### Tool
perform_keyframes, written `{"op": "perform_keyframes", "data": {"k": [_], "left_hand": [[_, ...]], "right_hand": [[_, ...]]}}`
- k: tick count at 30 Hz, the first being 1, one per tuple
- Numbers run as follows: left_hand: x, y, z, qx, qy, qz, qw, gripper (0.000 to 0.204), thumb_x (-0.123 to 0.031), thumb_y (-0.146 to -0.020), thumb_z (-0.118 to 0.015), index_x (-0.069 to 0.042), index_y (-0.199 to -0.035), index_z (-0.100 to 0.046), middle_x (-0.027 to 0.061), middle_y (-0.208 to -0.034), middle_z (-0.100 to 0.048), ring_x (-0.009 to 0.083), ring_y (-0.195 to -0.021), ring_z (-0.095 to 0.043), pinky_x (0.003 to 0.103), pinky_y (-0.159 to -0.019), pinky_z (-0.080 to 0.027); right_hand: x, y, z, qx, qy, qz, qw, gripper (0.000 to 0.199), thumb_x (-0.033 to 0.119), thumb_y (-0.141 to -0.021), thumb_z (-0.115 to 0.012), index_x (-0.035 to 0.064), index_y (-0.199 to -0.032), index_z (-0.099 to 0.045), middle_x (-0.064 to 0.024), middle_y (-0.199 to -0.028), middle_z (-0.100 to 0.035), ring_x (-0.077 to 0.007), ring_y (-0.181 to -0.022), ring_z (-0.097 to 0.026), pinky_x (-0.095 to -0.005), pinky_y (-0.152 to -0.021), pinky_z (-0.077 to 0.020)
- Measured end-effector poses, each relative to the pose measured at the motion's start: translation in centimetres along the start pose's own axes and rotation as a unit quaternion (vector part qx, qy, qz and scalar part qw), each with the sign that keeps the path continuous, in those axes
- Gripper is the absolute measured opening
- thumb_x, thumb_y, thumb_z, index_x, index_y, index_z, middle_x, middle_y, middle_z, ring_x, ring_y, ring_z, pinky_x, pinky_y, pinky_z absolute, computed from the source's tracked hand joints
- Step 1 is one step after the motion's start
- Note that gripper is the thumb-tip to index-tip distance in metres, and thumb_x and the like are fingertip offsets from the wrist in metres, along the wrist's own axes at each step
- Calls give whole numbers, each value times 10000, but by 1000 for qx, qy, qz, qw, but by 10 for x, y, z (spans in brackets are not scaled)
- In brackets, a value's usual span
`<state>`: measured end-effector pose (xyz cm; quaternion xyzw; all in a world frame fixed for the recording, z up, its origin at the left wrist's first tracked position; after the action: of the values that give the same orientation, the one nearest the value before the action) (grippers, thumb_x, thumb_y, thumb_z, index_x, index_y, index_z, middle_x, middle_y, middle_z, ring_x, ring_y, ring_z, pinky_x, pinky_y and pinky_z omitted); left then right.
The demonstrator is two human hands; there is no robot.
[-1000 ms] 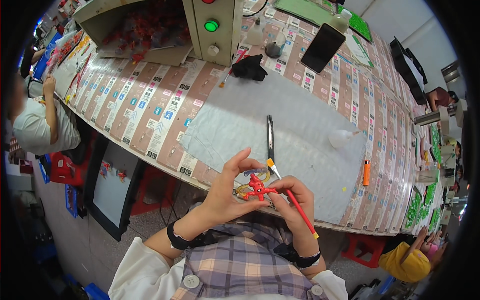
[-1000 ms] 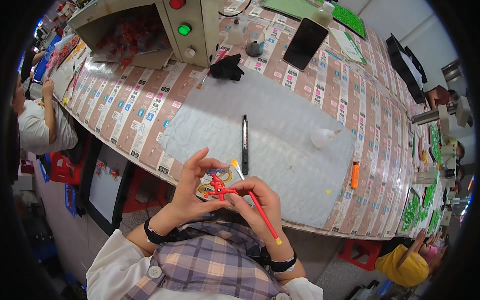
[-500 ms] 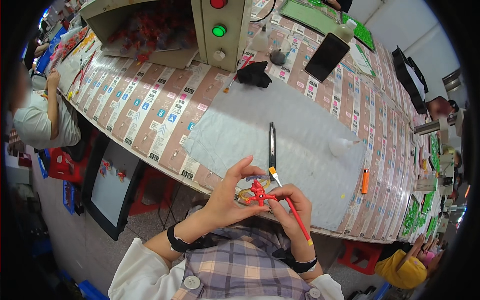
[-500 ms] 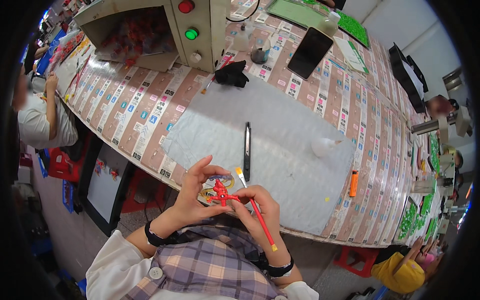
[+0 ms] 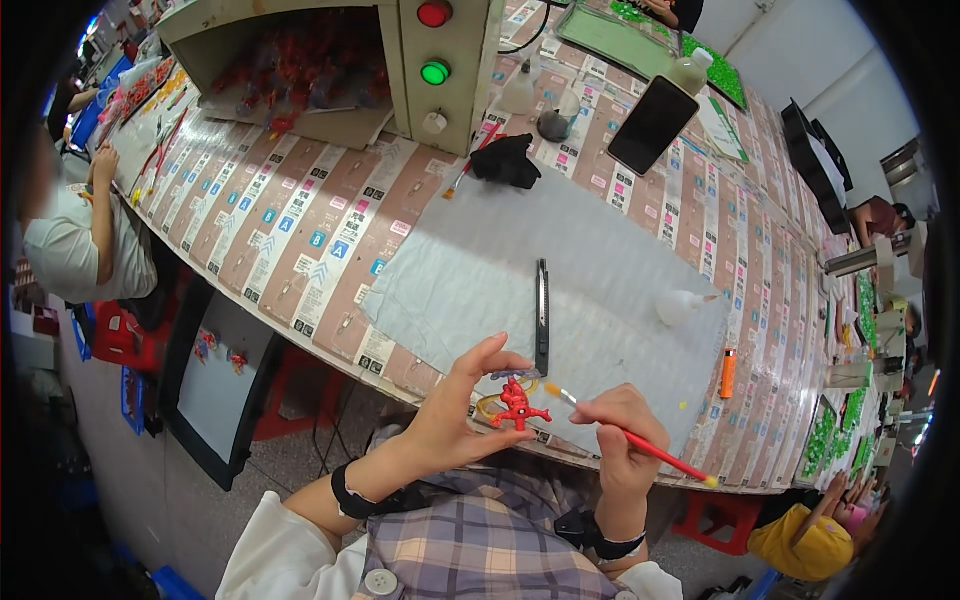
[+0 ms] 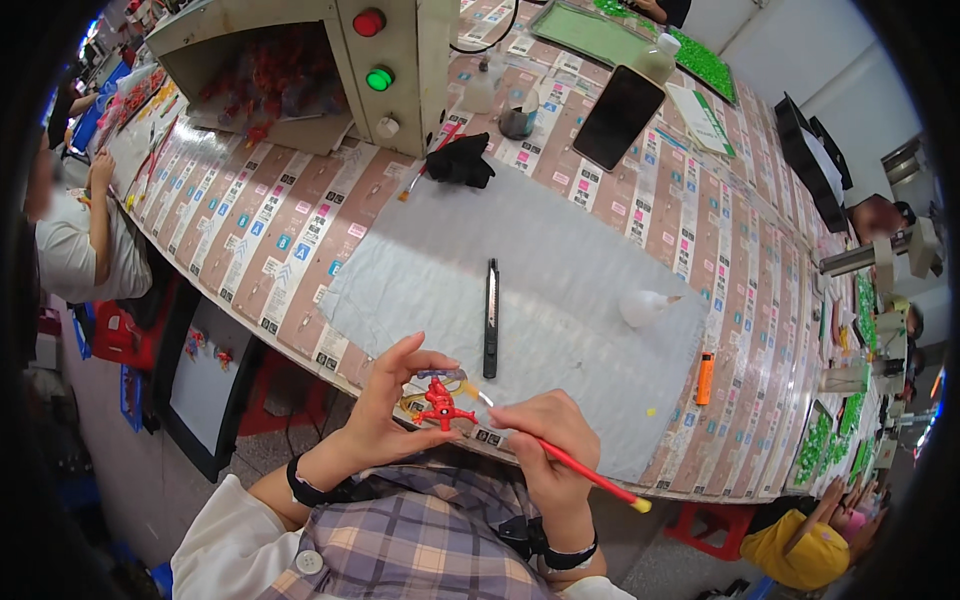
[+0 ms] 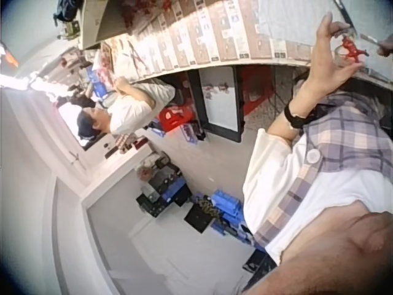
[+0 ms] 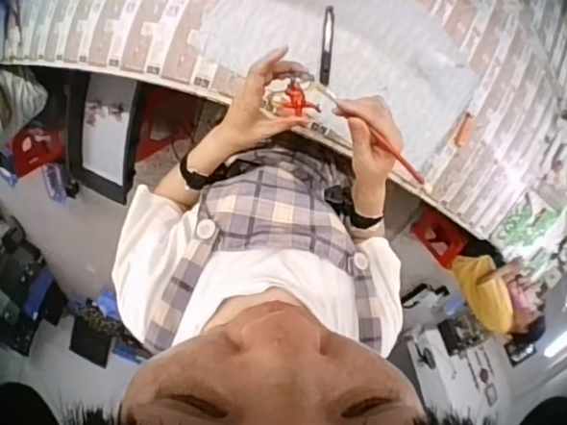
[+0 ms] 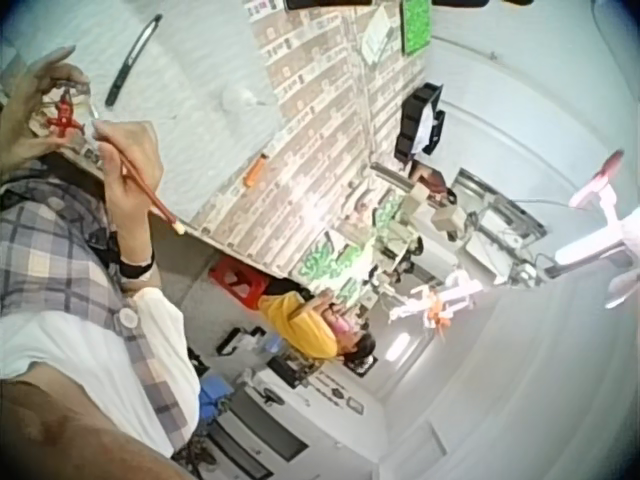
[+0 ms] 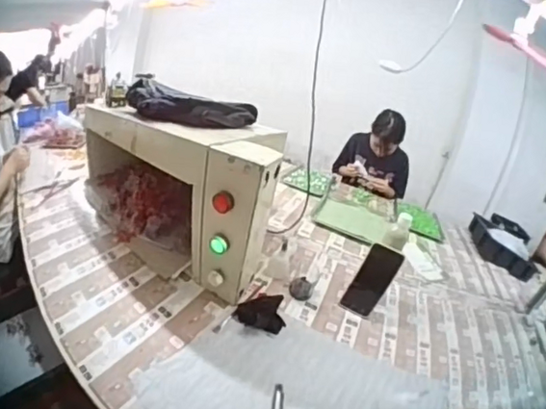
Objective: The recorder trims excess plastic from a small red figurine using a blade, then applies glue or finish with a brush and assembles pieces.
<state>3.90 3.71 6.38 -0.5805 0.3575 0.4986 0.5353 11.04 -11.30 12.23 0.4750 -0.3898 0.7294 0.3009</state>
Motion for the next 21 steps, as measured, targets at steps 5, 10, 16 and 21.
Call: {"op": "perform_keyframes", "data": {"k": [5,10,16,21], "left_hand": [[-3,-3,-3,21,4,-19,1000,955,-54,-673,-785,-72,-1400,-166,175,-1181,-509,251,-1102,-512,364,-956,-389],[-4,-4,-2,33,-25,-24,999,971,-37,-671,-783,-85,-1404,-147,177,-1193,-497,241,-1110,-506,364,-953,-391],[-5,-7,-4,32,-25,-22,999,953,-47,-675,-776,-80,-1399,-157,167,-1198,-507,260,-1126,-504,370,-972,-375],[-6,-7,-5,24,-7,-21,999,906,-54,-688,-757,-64,-1392,-186,159,-1214,-519,283,-1134,-512,383,-992,-363]], "right_hand": [[3,-7,-14,32,-5,23,999,155,151,-834,-594,21,-807,-674,-67,-724,-644,-193,-662,-565,-298,-655,-413],[-7,-7,-4,10,1,-3,1000,159,140,-853,-581,24,-776,-658,-70,-707,-632,-191,-644,-556,-305,-630,-418],[-12,-1,-1,-46,-54,-64,995,140,113,-873,-560,1,-851,-641,-81,-751,-629,-178,-705,-574,-278,-682,-432],[-11,-1,-4,-40,30,-23,998,100,3,-779,-630,27,-877,-636,-92,-861,-620,-200,-794,-578,-287,-719,-444]]}}
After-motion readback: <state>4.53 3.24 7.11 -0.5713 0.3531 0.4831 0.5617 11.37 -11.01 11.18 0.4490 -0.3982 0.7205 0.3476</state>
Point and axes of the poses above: each hand's wrist, its own y-axis away from the middle knuckle, its own z-axis out of the back of the hand, x = y × z, the point moved 7 cm from there along -y, towards the middle knuckle
